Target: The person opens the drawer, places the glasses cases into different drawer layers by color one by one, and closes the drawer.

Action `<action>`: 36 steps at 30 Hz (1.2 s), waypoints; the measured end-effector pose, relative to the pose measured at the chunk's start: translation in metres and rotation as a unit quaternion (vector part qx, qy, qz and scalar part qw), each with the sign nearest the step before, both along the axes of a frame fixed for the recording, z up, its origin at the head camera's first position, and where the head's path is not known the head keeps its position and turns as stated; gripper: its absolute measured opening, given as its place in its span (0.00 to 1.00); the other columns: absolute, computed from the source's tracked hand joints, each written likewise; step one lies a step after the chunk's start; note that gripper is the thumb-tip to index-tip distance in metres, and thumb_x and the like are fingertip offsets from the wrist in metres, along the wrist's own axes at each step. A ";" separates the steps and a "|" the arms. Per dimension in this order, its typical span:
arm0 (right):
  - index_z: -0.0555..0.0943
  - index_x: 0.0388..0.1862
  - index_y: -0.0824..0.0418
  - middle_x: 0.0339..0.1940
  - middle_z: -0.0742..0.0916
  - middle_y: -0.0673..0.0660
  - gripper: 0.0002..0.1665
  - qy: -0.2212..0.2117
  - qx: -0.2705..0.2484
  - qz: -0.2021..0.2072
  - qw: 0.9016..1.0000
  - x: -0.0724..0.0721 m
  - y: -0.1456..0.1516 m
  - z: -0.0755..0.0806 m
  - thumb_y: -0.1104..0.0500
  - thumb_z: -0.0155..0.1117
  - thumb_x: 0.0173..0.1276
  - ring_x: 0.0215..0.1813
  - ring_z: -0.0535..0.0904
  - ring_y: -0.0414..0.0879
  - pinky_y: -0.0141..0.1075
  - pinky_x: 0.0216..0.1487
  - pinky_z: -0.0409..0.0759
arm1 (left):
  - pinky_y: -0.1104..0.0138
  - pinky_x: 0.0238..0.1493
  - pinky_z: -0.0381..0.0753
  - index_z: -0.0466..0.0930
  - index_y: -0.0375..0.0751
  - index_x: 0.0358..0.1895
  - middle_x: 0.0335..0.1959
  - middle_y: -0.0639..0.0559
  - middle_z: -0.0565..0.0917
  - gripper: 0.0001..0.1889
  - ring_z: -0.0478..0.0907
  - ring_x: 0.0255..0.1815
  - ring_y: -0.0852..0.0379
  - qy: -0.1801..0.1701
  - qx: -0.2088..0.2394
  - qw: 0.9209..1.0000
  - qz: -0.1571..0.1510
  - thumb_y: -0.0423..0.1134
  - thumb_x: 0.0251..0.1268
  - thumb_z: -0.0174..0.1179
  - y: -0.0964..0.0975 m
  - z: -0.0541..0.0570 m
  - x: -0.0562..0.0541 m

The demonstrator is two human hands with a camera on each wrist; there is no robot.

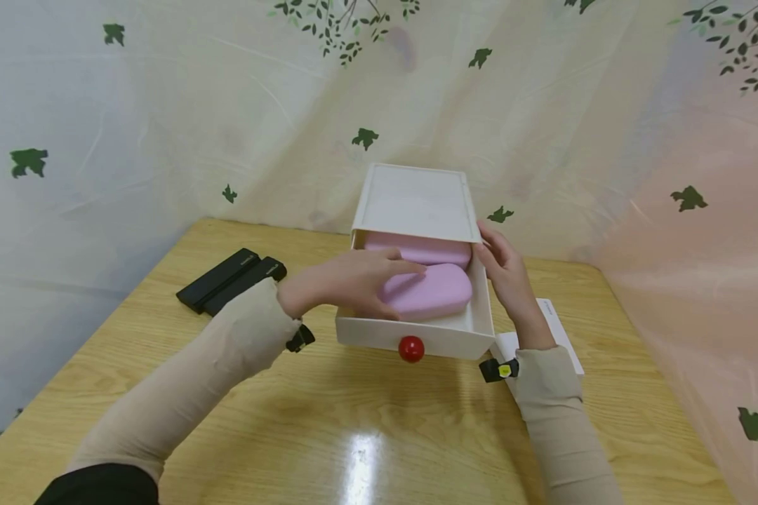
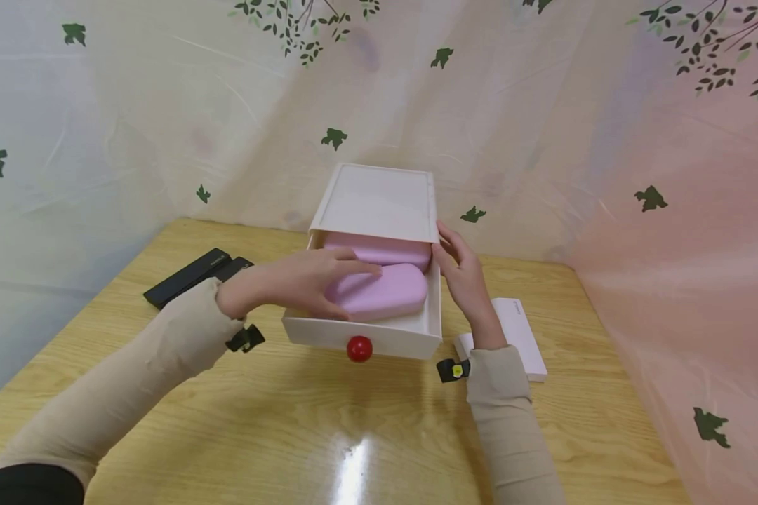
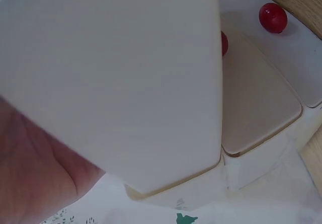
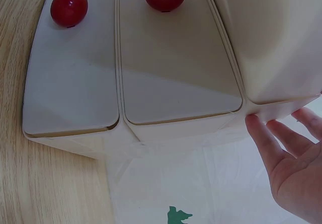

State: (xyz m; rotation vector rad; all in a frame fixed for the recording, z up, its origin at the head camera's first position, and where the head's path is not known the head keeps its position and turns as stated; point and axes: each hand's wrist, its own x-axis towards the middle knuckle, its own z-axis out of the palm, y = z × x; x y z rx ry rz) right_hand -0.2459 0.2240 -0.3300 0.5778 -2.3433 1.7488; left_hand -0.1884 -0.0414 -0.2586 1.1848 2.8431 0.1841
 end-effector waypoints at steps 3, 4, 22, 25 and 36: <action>0.61 0.76 0.51 0.76 0.67 0.53 0.29 -0.001 0.007 -0.005 1.000 0.000 -0.001 0.000 0.50 0.47 0.78 0.73 0.66 0.55 0.29 0.56 0.79 | 0.57 0.55 0.79 0.65 0.52 0.72 0.58 0.47 0.77 0.41 0.76 0.52 0.53 0.003 0.024 1.000 -0.002 0.56 0.53 0.69 -0.005 0.003 0.002; 0.61 0.76 0.51 0.76 0.66 0.53 0.29 -0.002 0.009 -0.006 1.000 0.000 -0.001 0.000 0.50 0.47 0.78 0.73 0.66 0.55 0.34 0.59 0.79 | 0.57 0.55 0.79 0.65 0.52 0.72 0.58 0.47 0.77 0.41 0.76 0.52 0.53 0.007 0.034 0.999 -0.007 0.56 0.53 0.69 -0.008 0.004 0.002; 0.63 0.75 0.51 0.76 0.67 0.52 0.29 -0.005 0.000 -0.005 1.000 0.000 -0.001 0.001 0.50 0.48 0.77 0.73 0.66 0.55 0.57 0.66 0.71 | 0.66 0.46 0.83 0.78 0.37 0.58 0.48 0.47 0.85 0.23 0.83 0.44 0.55 0.070 0.223 0.970 -0.061 0.40 0.59 0.68 -0.022 0.001 0.048; 0.62 0.75 0.51 0.77 0.66 0.52 0.29 -0.003 0.002 -0.005 1.000 0.000 -0.001 0.001 0.51 0.48 0.78 0.74 0.66 0.55 0.57 0.66 0.71 | 0.69 0.46 0.84 0.79 0.34 0.55 0.47 0.45 0.86 0.22 0.84 0.44 0.54 0.075 0.266 0.956 -0.100 0.36 0.58 0.68 -0.021 -0.006 0.054; 0.62 0.75 0.50 0.76 0.67 0.52 0.29 0.000 0.010 -0.007 1.000 0.000 0.000 0.002 0.50 0.47 0.78 0.72 0.67 0.54 0.47 0.62 0.77 | 0.71 0.51 0.82 0.81 0.35 0.50 0.41 0.48 0.87 0.15 0.83 0.44 0.58 0.086 0.366 0.918 -0.126 0.31 0.58 0.66 -0.016 -0.027 0.073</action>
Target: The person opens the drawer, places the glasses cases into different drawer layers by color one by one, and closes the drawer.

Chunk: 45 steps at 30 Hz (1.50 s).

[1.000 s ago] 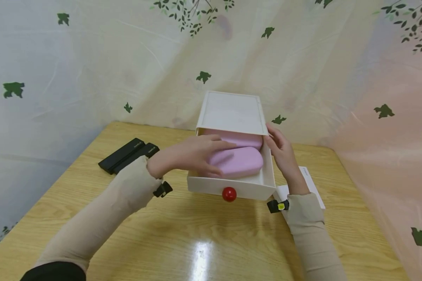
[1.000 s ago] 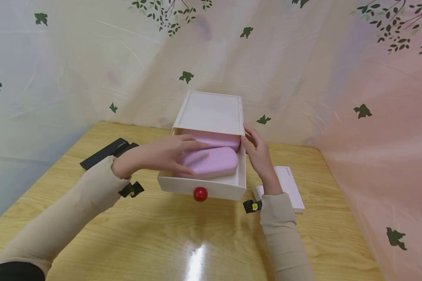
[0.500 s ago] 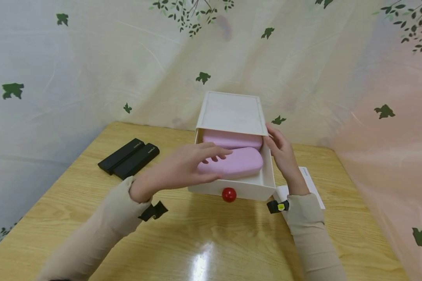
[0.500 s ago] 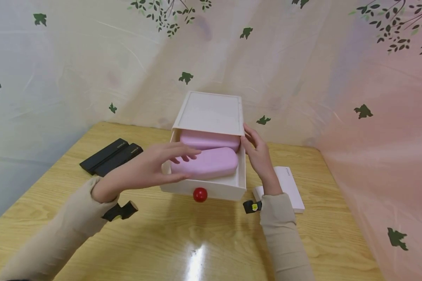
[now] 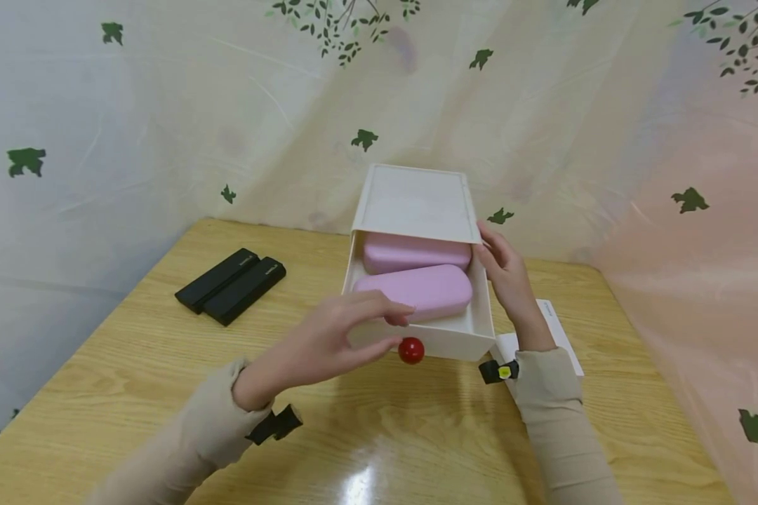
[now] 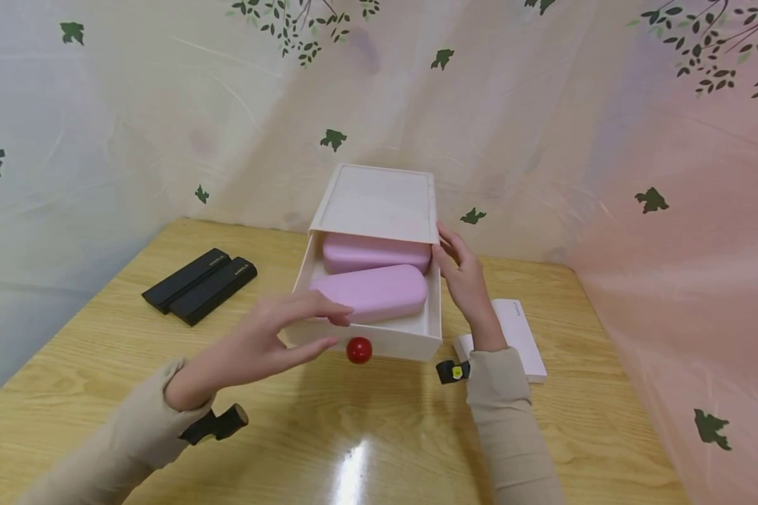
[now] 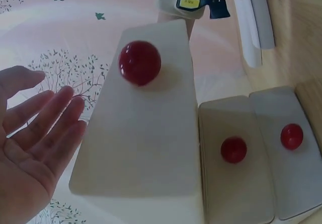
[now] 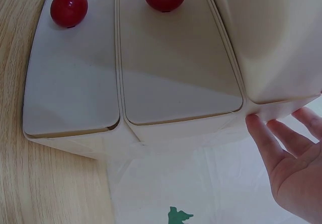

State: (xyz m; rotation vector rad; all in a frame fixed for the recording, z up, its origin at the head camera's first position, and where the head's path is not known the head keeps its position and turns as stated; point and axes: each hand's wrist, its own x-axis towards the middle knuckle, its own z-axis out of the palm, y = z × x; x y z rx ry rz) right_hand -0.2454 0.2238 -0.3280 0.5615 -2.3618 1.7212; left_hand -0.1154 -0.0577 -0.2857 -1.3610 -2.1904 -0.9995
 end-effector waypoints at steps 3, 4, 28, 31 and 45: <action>0.62 0.75 0.50 0.76 0.67 0.52 0.29 0.001 -0.001 0.001 1.000 0.000 0.000 0.000 0.50 0.47 0.78 0.72 0.67 0.54 0.45 0.62 0.78 | 0.72 0.49 0.83 0.80 0.33 0.49 0.40 0.47 0.87 0.15 0.84 0.43 0.57 -0.010 0.026 0.999 -0.021 0.28 0.58 0.65 0.001 -0.007 0.004; 0.62 0.75 0.50 0.76 0.67 0.52 0.29 0.002 -0.001 0.001 1.000 0.000 0.001 0.000 0.50 0.47 0.78 0.72 0.67 0.54 0.45 0.62 0.77 | 0.73 0.49 0.83 0.80 0.32 0.50 0.40 0.46 0.87 0.15 0.84 0.42 0.57 -0.017 0.033 0.999 -0.028 0.27 0.58 0.64 0.002 -0.009 0.005; 0.62 0.75 0.50 0.76 0.67 0.52 0.29 0.002 -0.002 0.000 1.000 0.001 -0.001 0.000 0.51 0.47 0.78 0.71 0.68 0.53 0.47 0.63 0.77 | 0.68 0.34 0.86 0.84 0.33 0.40 0.35 0.40 0.86 0.07 0.80 0.36 0.68 -0.318 0.099 0.943 0.004 0.33 0.63 0.62 0.017 -0.070 0.013; 0.62 0.75 0.50 0.76 0.68 0.52 0.28 0.000 -0.005 0.000 1.000 0.002 -0.001 0.001 0.51 0.47 0.78 0.71 0.68 0.53 0.35 0.59 0.79 | 0.68 0.34 0.86 0.84 0.31 0.40 0.34 0.39 0.86 0.07 0.82 0.35 0.66 -0.329 0.112 0.938 0.010 0.33 0.64 0.62 0.019 -0.073 0.013; 0.62 0.75 0.49 0.76 0.68 0.51 0.28 0.000 -0.004 -0.001 1.000 0.001 -0.002 0.001 0.50 0.47 0.78 0.71 0.68 0.52 0.46 0.63 0.77 | 0.61 0.36 0.87 0.83 0.26 0.37 0.32 0.33 0.86 0.12 0.84 0.31 0.61 -0.386 0.159 0.908 0.045 0.35 0.68 0.59 0.031 -0.090 0.011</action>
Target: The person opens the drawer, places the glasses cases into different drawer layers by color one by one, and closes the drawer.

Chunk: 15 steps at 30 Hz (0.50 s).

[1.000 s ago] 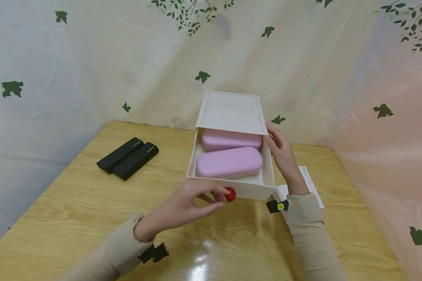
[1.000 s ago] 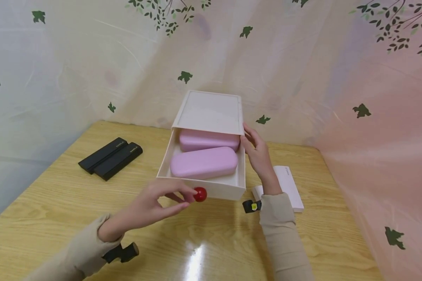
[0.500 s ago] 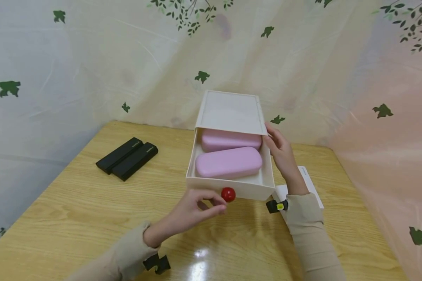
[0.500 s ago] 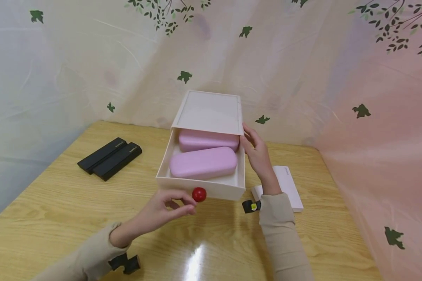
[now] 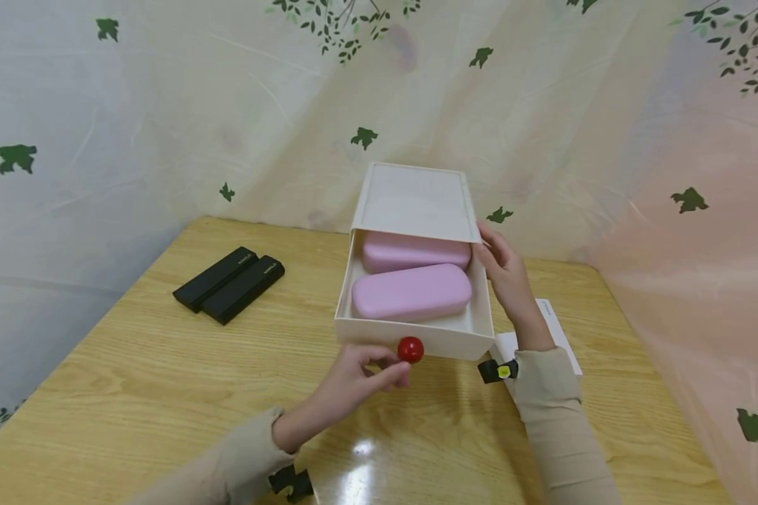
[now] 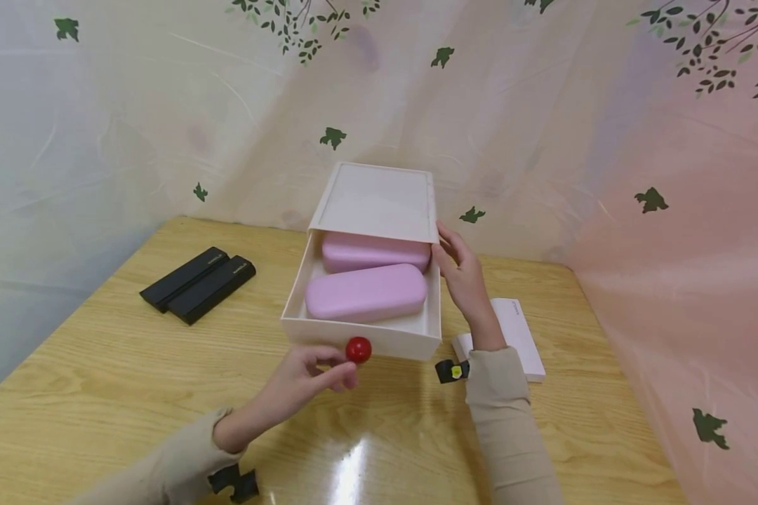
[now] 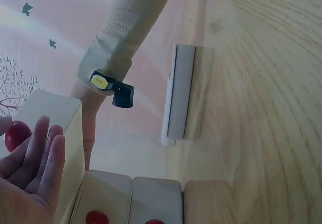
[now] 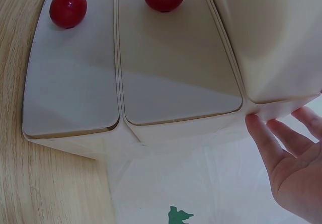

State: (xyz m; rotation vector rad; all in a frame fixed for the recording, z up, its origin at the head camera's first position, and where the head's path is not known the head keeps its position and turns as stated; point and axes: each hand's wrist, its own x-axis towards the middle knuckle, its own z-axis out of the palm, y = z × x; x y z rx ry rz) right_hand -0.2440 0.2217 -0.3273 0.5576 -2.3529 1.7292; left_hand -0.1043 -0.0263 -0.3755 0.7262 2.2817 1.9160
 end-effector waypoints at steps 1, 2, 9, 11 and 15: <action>0.63 0.75 0.49 0.76 0.68 0.52 0.28 0.001 0.000 0.000 1.000 0.000 0.000 0.000 0.50 0.47 0.78 0.71 0.68 0.52 0.48 0.64 0.76 | 0.62 0.36 0.87 0.82 0.25 0.37 0.32 0.32 0.86 0.12 0.84 0.31 0.62 -0.004 0.008 1.000 -0.001 0.35 0.68 0.58 0.001 -0.001 0.000; 0.62 0.75 0.50 0.76 0.68 0.52 0.29 0.003 0.002 0.000 1.000 0.000 0.000 0.000 0.50 0.47 0.78 0.71 0.68 0.53 0.49 0.64 0.76 | 0.62 0.36 0.87 0.82 0.25 0.39 0.33 0.31 0.86 0.13 0.84 0.31 0.63 -0.010 0.017 1.000 -0.002 0.35 0.69 0.58 0.002 -0.001 0.000; 0.63 0.75 0.50 0.75 0.68 0.53 0.28 0.007 0.004 0.001 1.000 -0.001 0.000 -0.001 0.50 0.47 0.78 0.71 0.68 0.53 0.47 0.63 0.77 | 0.63 0.36 0.87 0.79 0.25 0.49 0.35 0.28 0.85 0.16 0.86 0.34 0.52 -0.048 0.056 0.997 -0.008 0.39 0.71 0.56 0.004 -0.001 0.001; 0.63 0.75 0.50 0.75 0.68 0.53 0.29 0.007 0.004 0.001 1.000 -0.001 0.000 -0.001 0.50 0.47 0.78 0.71 0.68 0.53 0.48 0.63 0.76 | 0.63 0.37 0.87 0.79 0.24 0.49 0.34 0.27 0.85 0.17 0.87 0.34 0.51 -0.049 0.062 0.997 -0.010 0.38 0.71 0.55 0.005 -0.001 0.001; 0.63 0.75 0.49 0.75 0.68 0.53 0.29 0.005 0.000 0.002 1.000 -0.002 0.000 -0.002 0.49 0.47 0.78 0.71 0.68 0.53 0.54 0.64 0.74 | 0.63 0.36 0.87 0.78 0.22 0.48 0.34 0.26 0.84 0.17 0.85 0.31 0.61 -0.051 0.072 0.996 -0.009 0.37 0.71 0.55 0.007 0.001 0.001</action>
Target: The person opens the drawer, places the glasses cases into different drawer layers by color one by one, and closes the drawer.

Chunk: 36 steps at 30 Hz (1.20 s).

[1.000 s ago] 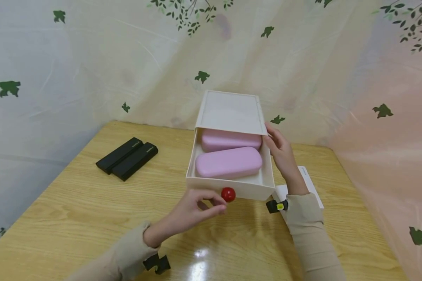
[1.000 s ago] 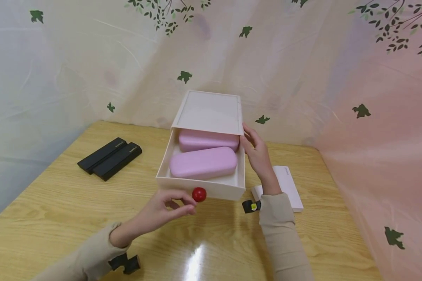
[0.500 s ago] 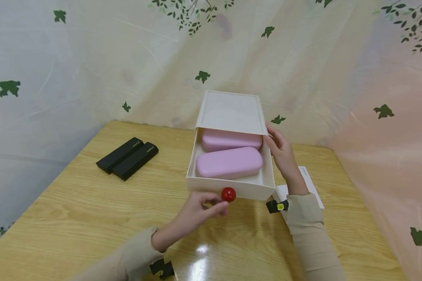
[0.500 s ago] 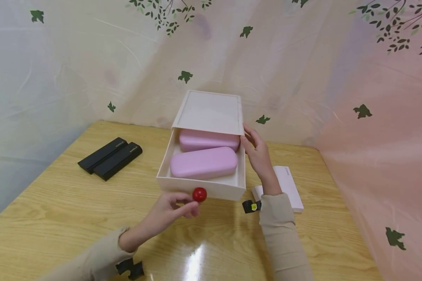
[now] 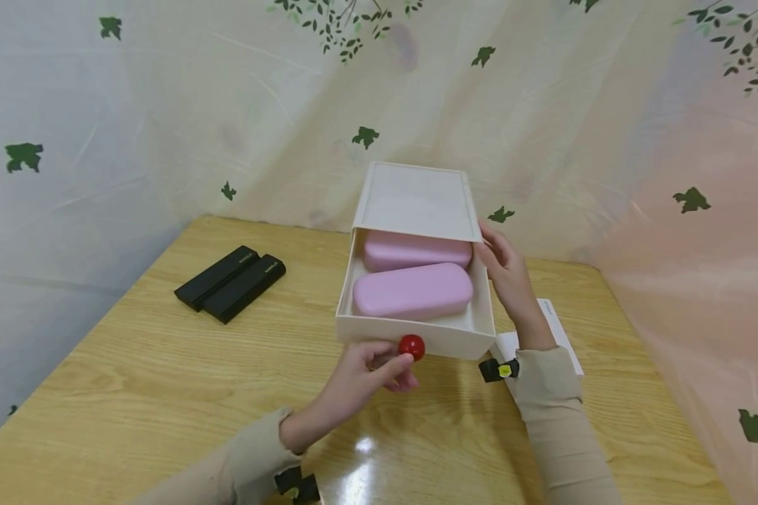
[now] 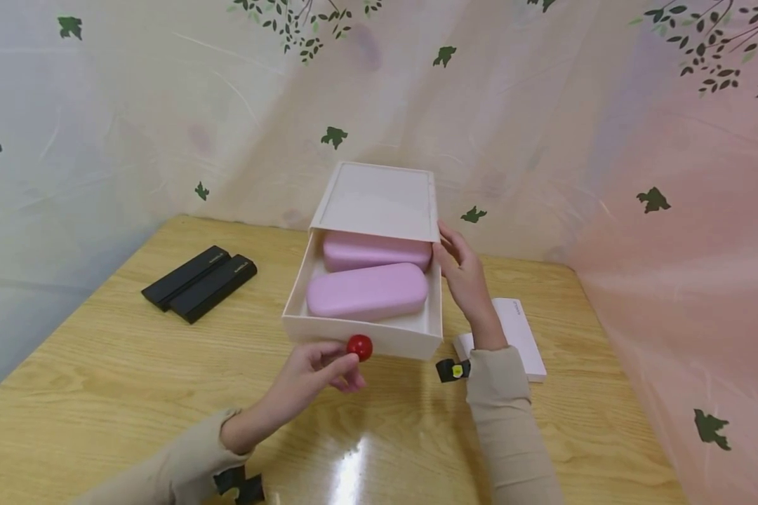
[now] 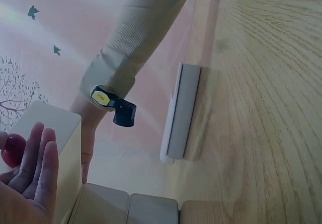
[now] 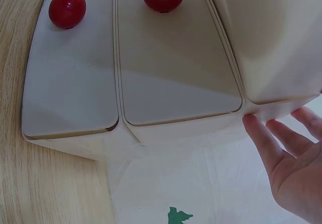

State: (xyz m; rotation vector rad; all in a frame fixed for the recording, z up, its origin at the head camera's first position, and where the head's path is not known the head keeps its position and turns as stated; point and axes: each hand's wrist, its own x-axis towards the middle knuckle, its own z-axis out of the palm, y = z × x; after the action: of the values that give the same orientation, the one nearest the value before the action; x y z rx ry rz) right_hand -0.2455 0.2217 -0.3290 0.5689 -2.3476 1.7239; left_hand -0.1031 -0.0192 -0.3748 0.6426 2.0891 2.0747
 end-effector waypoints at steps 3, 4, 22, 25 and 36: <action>0.62 0.75 0.50 0.76 0.68 0.53 0.29 0.001 -0.001 0.000 1.000 0.000 0.000 0.000 0.49 0.47 0.78 0.72 0.68 0.54 0.56 0.65 0.73 | 0.63 0.36 0.87 0.78 0.22 0.49 0.34 0.25 0.83 0.16 0.84 0.30 0.66 -0.011 0.005 1.000 0.007 0.37 0.71 0.54 0.002 0.002 0.001; 0.62 0.75 0.50 0.76 0.68 0.54 0.29 0.001 -0.001 0.001 1.000 0.000 0.000 0.000 0.50 0.47 0.78 0.72 0.67 0.54 0.57 0.65 0.72 | 0.63 0.36 0.87 0.78 0.22 0.49 0.33 0.25 0.83 0.16 0.83 0.30 0.66 -0.013 0.006 1.000 0.010 0.36 0.71 0.54 0.002 0.003 0.002; 0.63 0.75 0.51 0.76 0.67 0.54 0.29 -0.005 0.001 -0.005 1.000 0.002 0.000 0.003 0.48 0.47 0.78 0.72 0.66 0.54 0.58 0.68 0.69 | 0.64 0.36 0.87 0.79 0.24 0.46 0.32 0.26 0.84 0.16 0.83 0.27 0.66 -0.021 0.017 0.999 0.033 0.38 0.72 0.53 0.008 0.017 0.001; 0.63 0.75 0.51 0.76 0.68 0.54 0.29 -0.004 0.001 -0.005 1.000 0.002 0.000 0.003 0.49 0.47 0.78 0.72 0.67 0.53 0.57 0.69 0.69 | 0.64 0.36 0.86 0.79 0.25 0.46 0.32 0.27 0.84 0.15 0.83 0.27 0.65 -0.023 0.014 0.999 0.040 0.38 0.72 0.53 0.009 0.018 -0.001; 0.63 0.75 0.50 0.75 0.68 0.53 0.28 -0.014 0.006 -0.006 1.000 0.004 -0.001 0.006 0.50 0.47 0.78 0.70 0.69 0.49 0.46 0.65 0.74 | 0.64 0.35 0.86 0.79 0.22 0.43 0.31 0.27 0.84 0.16 0.83 0.27 0.64 -0.026 0.024 0.998 0.060 0.38 0.73 0.52 0.012 0.021 -0.013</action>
State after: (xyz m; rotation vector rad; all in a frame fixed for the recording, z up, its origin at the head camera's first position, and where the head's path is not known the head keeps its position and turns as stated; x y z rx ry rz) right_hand -0.2415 0.2208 -0.3225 0.5346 -2.3759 1.7252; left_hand -0.1161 -0.0069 -0.3536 0.4750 2.1056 2.1852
